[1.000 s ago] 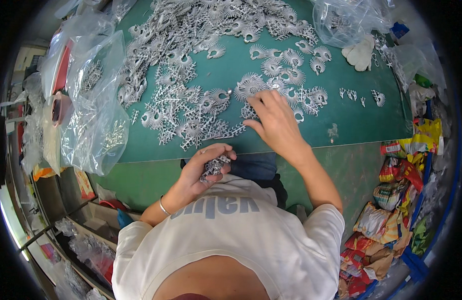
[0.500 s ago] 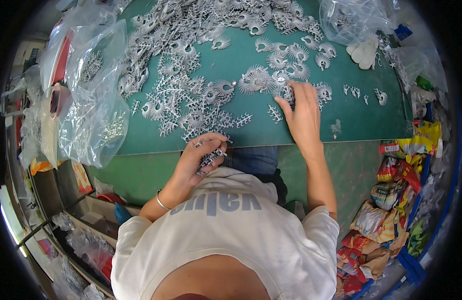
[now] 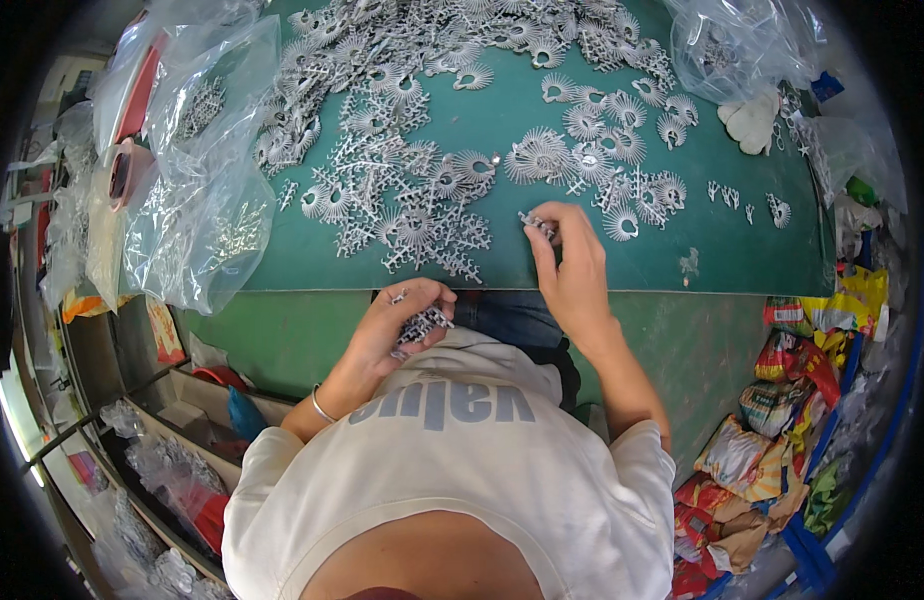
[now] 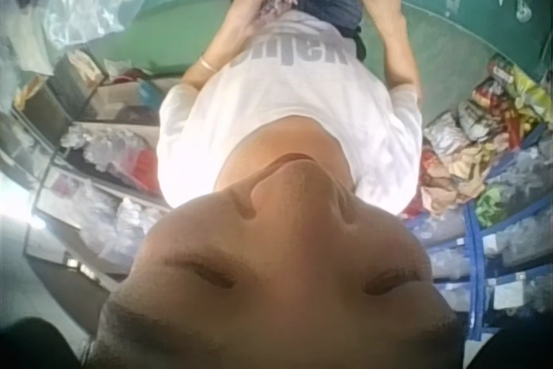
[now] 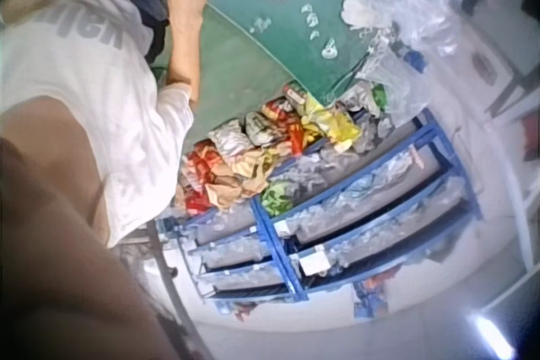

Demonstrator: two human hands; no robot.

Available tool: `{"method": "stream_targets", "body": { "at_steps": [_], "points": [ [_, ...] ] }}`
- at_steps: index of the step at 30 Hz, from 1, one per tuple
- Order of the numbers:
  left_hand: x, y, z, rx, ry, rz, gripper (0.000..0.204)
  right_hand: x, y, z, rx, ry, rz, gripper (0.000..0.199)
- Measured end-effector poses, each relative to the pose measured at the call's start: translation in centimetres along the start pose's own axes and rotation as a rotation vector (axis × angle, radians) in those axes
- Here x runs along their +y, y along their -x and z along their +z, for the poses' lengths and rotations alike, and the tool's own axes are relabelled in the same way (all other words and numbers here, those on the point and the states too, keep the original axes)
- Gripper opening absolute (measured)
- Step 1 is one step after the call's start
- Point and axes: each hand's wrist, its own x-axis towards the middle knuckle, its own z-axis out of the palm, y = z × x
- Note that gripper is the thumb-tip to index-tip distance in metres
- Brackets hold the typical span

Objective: The person sorts small white plastic parts on a green work surface by hand, moving them into piles and organizing them for packaging.

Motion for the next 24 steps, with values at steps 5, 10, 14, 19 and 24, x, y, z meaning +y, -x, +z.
{"method": "stream_targets", "body": {
  "at_steps": [5,10,14,19,24],
  "points": [
    [-0.8,0.0,-0.3,0.002,0.002,-0.006,0.021,-1.2,0.2,3.0,-0.09,0.135,-0.251,0.024],
    [-0.7,0.1,-0.2,0.02,0.027,0.004,0.019,-0.5,-0.3,3.8,-0.144,0.243,-0.23,0.02],
    [-0.8,0.0,-0.4,0.011,0.067,0.013,0.019,-0.1,-1.0,2.6,-0.026,0.119,-0.146,0.012],
    [-0.9,-0.2,-0.6,-0.012,0.093,0.008,0.018,0.8,-1.7,1.1,0.061,-0.152,0.046,0.011],
    [-0.8,0.2,-0.8,0.003,0.109,0.004,0.018,-1.9,-0.5,0.7,-0.183,-0.354,0.107,0.014]
  ]
}}
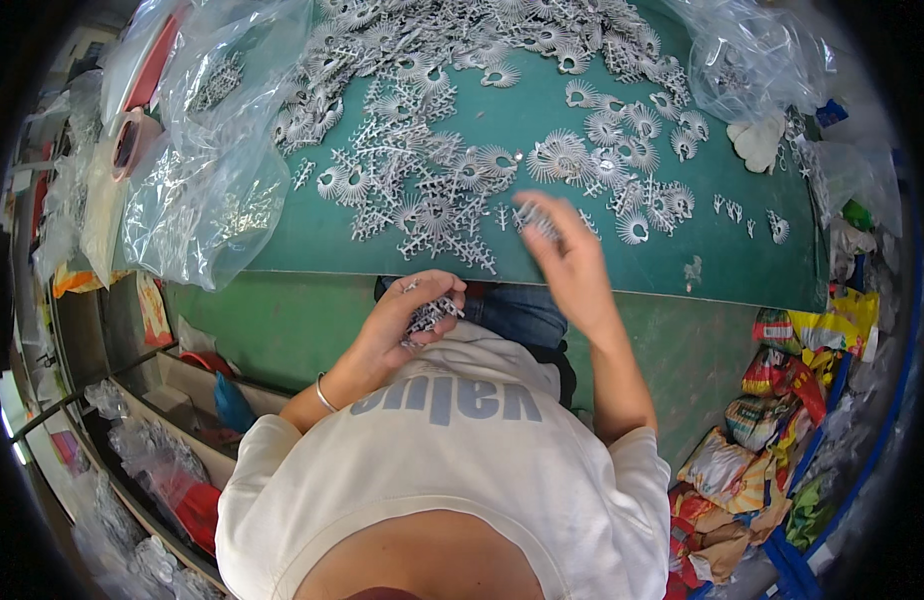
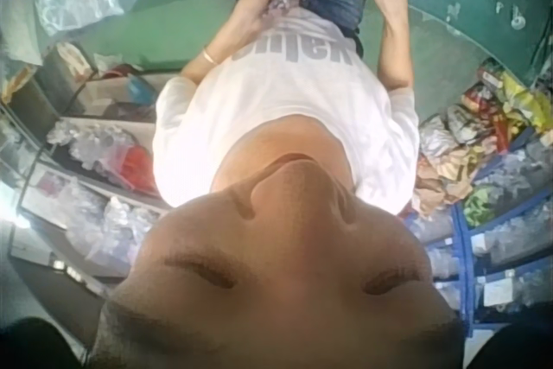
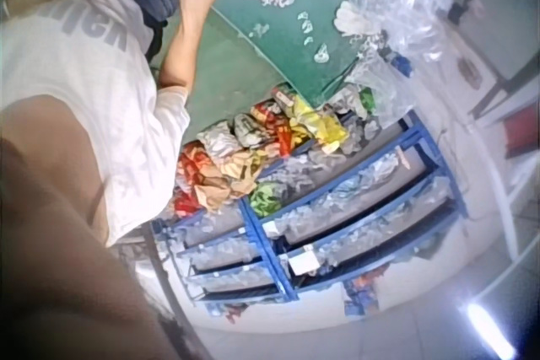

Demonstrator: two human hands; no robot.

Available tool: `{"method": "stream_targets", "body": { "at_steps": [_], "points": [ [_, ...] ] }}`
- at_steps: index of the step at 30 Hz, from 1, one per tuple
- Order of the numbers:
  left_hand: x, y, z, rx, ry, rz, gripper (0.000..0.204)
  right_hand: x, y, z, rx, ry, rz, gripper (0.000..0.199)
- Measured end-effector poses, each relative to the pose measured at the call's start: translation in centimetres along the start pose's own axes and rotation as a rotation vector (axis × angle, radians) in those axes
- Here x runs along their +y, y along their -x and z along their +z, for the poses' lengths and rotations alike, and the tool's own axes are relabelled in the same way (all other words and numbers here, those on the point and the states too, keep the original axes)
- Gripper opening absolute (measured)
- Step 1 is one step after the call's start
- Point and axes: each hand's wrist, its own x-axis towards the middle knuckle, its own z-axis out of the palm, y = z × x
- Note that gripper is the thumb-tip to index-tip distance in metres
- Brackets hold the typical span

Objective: The person sorts small white plastic parts on a green work surface by hand, moving them into piles and organizing them for packaging.

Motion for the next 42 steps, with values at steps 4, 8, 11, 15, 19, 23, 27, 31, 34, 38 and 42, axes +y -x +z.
{"method": "stream_targets", "body": {
  "at_steps": [4,8,11,15,19,23,27,31,34,38,42],
  "points": [
    [-0.1,0.3,-0.2,0.02,-0.014,-0.004,0.019,0.4,1.2,2.9,-0.069,0.597,-0.217,0.026],
    [0.0,0.5,-0.2,0.017,-0.012,0.017,0.019,1.1,0.9,3.5,-0.044,0.679,-0.264,0.026],
    [-0.1,0.6,-0.4,0.023,-0.003,0.03,0.019,1.0,0.6,2.3,-0.049,0.638,-0.236,0.02],
    [0.0,0.5,-0.4,0.023,0.008,0.032,0.02,1.0,0.7,1.3,0.037,0.336,-0.06,0.016],
    [0.2,0.3,0.5,-0.02,0.084,0.066,0.028,0.3,1.2,1.9,0.025,0.055,0.036,0.016],
    [0.7,-0.3,2.0,-0.079,0.017,0.195,0.04,-1.7,1.2,3.5,-0.033,0.353,-0.337,0.016],
    [1.7,-0.5,3.1,0.01,-0.143,0.263,0.03,-2.3,0.9,3.1,-0.082,0.125,-0.072,0.014],
    [2.1,0.2,3.6,-0.041,-0.344,0.434,0.022,-2.0,0.6,2.2,-0.13,-0.359,0.088,0.014],
    [2.7,-1.0,3.2,-0.207,-0.438,0.64,0.025,-1.3,0.6,2.2,-0.165,-0.746,0.324,0.019],
    [3.7,-0.9,3.7,-0.103,-0.488,0.601,0.031,-1.3,0.3,2.1,-0.152,-0.808,0.354,0.015],
    [3.2,-0.6,3.5,-0.009,-0.433,0.562,0.024,-1.7,0.4,2.3,-0.095,-0.651,0.186,0.011]
  ]
}}
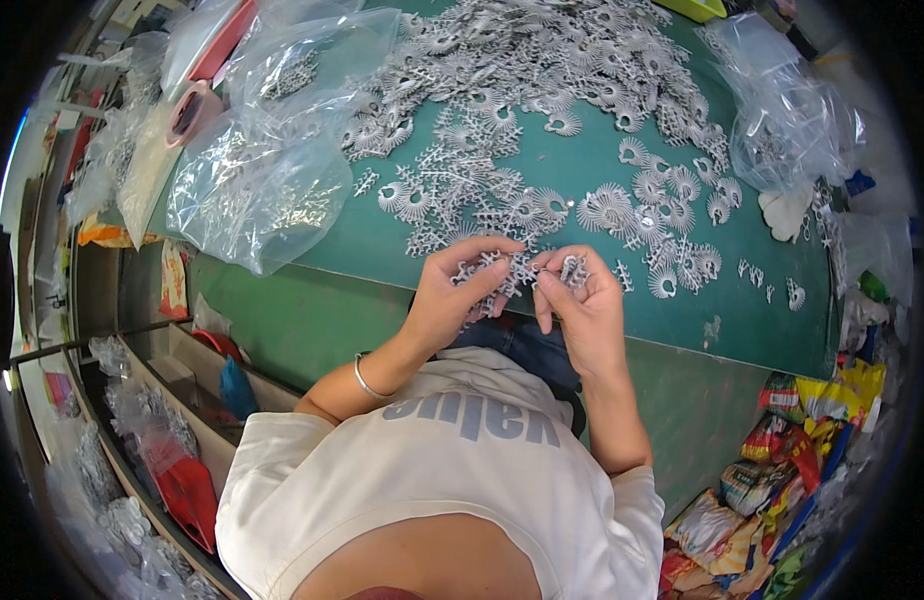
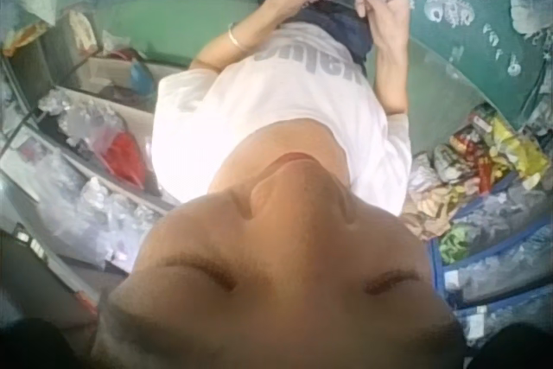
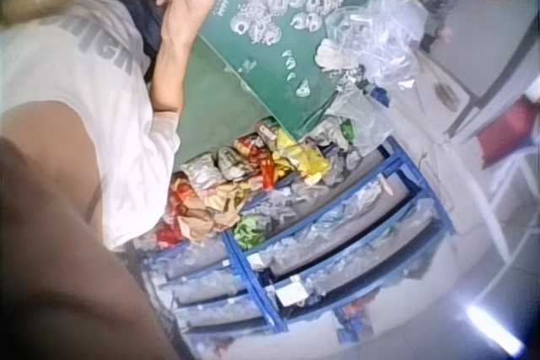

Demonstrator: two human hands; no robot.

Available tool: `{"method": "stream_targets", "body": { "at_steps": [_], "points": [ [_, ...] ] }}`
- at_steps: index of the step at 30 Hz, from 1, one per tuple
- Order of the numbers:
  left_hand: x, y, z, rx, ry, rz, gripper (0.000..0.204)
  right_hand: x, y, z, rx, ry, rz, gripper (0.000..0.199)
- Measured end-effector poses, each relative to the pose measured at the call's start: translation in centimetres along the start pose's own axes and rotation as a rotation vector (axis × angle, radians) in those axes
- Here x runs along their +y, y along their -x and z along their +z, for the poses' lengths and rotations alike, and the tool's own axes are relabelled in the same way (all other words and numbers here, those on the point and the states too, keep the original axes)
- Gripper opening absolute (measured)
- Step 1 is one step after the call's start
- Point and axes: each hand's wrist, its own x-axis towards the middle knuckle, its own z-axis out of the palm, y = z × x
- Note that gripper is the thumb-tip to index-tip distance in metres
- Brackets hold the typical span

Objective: The person sorts small white plastic parts on a green work surface by hand, moving them into piles and organizing them for packaging.

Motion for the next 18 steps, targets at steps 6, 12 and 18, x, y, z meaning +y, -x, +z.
{"method": "stream_targets", "body": {
  "at_steps": [6,12,18],
  "points": [
    [0.2,0.1,0.8,-0.031,-0.253,0.295,0.025,-0.1,0.4,0.3,0.088,-0.147,-0.022,0.008],
    [-0.9,0.6,0.5,-0.036,-0.178,0.189,0.022,-0.3,1.0,0.9,0.074,0.217,-0.297,0.006],
    [0.6,0.6,0.9,-0.08,0.002,-0.072,0.013,0.6,0.6,0.6,0.139,0.02,-0.264,0.005]
  ]
}}
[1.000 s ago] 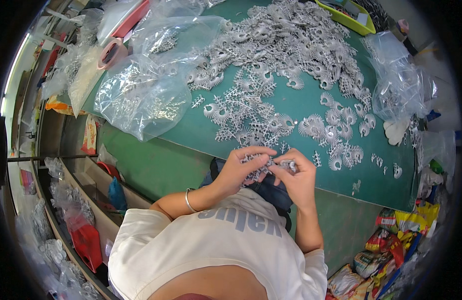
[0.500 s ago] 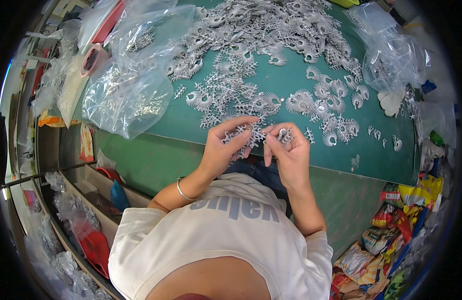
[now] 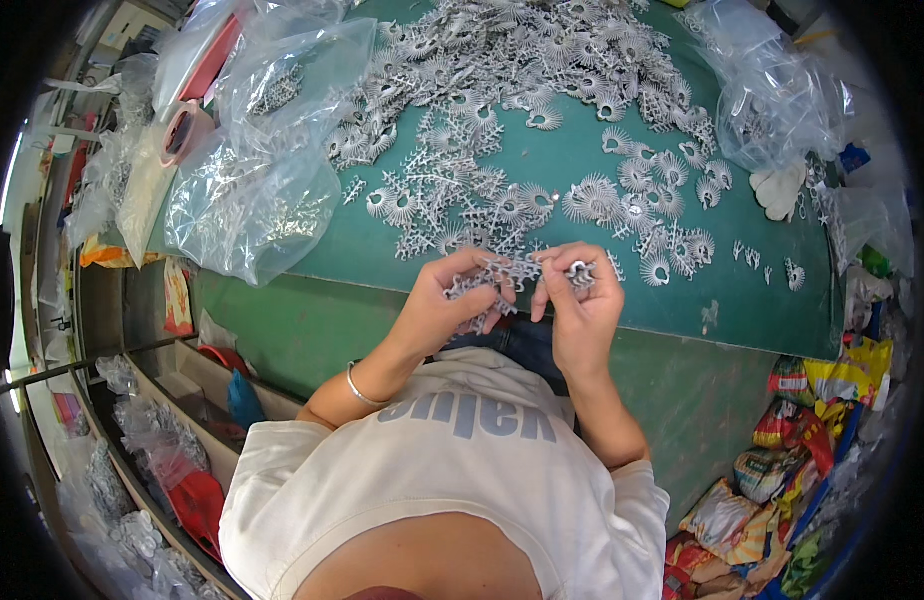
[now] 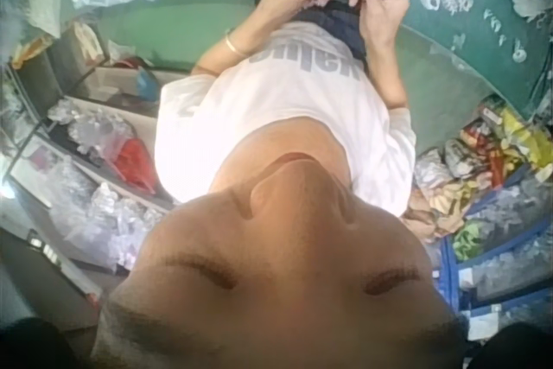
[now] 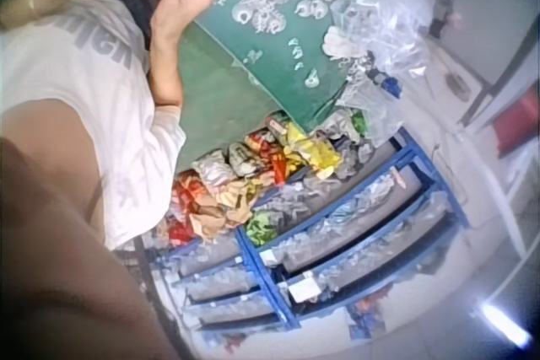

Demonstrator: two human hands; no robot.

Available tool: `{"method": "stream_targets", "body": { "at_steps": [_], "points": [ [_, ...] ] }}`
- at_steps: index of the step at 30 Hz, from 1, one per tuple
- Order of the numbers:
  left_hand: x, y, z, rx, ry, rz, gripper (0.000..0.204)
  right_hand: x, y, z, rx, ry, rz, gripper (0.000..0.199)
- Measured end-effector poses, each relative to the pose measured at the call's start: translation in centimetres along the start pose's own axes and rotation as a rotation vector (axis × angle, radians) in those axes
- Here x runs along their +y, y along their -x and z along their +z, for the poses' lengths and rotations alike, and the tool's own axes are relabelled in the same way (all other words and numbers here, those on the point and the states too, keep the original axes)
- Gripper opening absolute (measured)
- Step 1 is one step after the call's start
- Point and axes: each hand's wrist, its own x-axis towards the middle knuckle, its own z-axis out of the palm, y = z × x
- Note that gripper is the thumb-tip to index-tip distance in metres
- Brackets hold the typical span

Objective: The person sorts small white plastic parts on a green work surface by hand, moving them into piles and organizing them for packaging.

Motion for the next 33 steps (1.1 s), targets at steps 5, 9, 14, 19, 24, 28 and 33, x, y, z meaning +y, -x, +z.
{"method": "stream_targets", "body": {
  "at_steps": [5,9,14,19,24,28,33],
  "points": [
    [0.1,-0.3,-0.9,0.025,0.164,-0.083,0.022,-1.3,-0.4,0.2,-0.107,0.007,0.21,0.007],
    [-0.3,0.0,-1.1,0.043,-0.202,0.144,0.024,-1.8,-0.6,-1.0,-0.23,0.2,0.323,0.009],
    [0.0,-0.2,-2.0,-0.143,0.108,-0.125,0.03,-1.9,-0.3,-1.1,-0.264,0.05,0.279,0.008],
    [0.4,0.0,-2.1,-0.176,0.085,-0.202,0.032,-2.0,0.1,-0.7,-0.218,0.174,0.188,0.009],
    [0.8,0.8,-1.0,-0.06,-0.054,-0.043,0.03,-2.5,-0.2,-0.9,-0.203,0.11,0.315,0.01],
    [0.6,0.8,-1.3,-0.076,-0.236,0.057,0.02,-2.6,0.4,-0.6,-0.173,0.244,0.167,0.01],
    [-0.3,0.6,-0.6,0.019,-0.496,0.512,0.021,-3.4,0.3,-0.6,-0.151,0.253,0.247,0.009]
  ]
}}
